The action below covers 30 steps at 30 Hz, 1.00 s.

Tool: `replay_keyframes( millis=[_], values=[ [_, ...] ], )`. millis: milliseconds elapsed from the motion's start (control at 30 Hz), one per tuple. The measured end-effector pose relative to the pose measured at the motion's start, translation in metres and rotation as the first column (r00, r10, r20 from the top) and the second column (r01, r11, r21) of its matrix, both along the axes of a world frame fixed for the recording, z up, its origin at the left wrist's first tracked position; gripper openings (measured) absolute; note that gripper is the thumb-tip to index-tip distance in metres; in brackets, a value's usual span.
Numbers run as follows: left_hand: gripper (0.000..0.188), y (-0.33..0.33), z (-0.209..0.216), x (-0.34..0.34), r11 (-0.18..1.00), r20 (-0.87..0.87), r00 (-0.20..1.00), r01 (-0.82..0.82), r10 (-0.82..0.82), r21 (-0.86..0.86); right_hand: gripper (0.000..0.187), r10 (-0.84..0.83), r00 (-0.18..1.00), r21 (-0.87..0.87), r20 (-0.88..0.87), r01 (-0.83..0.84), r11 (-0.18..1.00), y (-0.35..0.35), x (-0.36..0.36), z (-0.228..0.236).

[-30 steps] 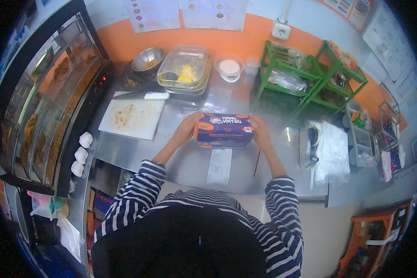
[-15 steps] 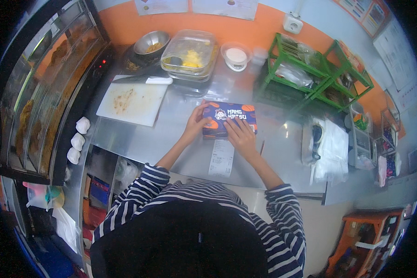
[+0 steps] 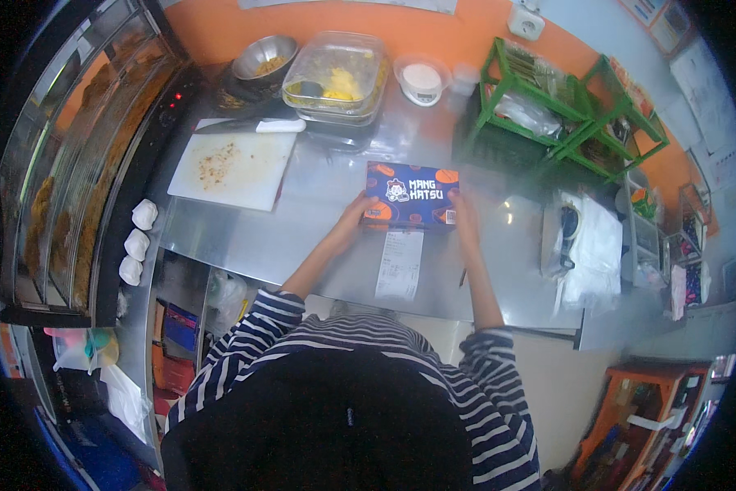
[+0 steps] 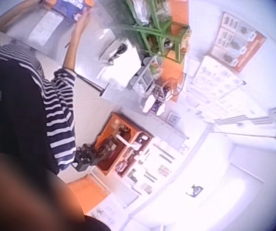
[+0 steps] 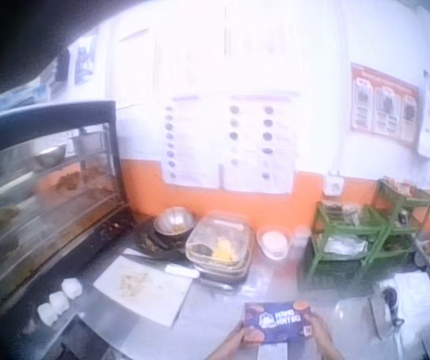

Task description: The person scoops scrambled eggs into a compartmentalized food box, then retrieves fried chicken from a warmer, cuts it on a cutting board, and places the pieces into the box. The box is closed, placed into a plastic bag, and sealed for delivery.

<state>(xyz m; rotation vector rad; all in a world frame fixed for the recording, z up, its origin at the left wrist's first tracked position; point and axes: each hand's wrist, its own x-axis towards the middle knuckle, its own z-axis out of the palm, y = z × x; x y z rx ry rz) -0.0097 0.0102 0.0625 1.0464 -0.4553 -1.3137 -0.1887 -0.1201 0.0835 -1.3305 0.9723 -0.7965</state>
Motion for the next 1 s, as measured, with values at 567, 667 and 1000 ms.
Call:
replay_keyframes(
  millis=[567,667,1000],
  values=[
    [0.062,0.046,-0.046,-0.065,0.857,0.3,0.928,-0.331,0.221,0.394,0.047,-0.358,0.927,-0.274,-0.112,0.318,0.908,0.009,-0.1,-0.028],
    [0.072,0.049,-0.055,-0.097,0.91,0.321,0.935,-0.259,0.152,0.324,0.066,-0.039,0.996,-0.154,-0.081,0.026,0.988,0.015,-0.09,-0.028],
    [0.072,0.045,-0.043,-0.095,0.928,0.323,0.939,-0.222,0.12,0.3,0.073,-0.45,0.854,-0.402,-0.261,0.328,0.855,0.031,0.031,-0.055]
  ],
)
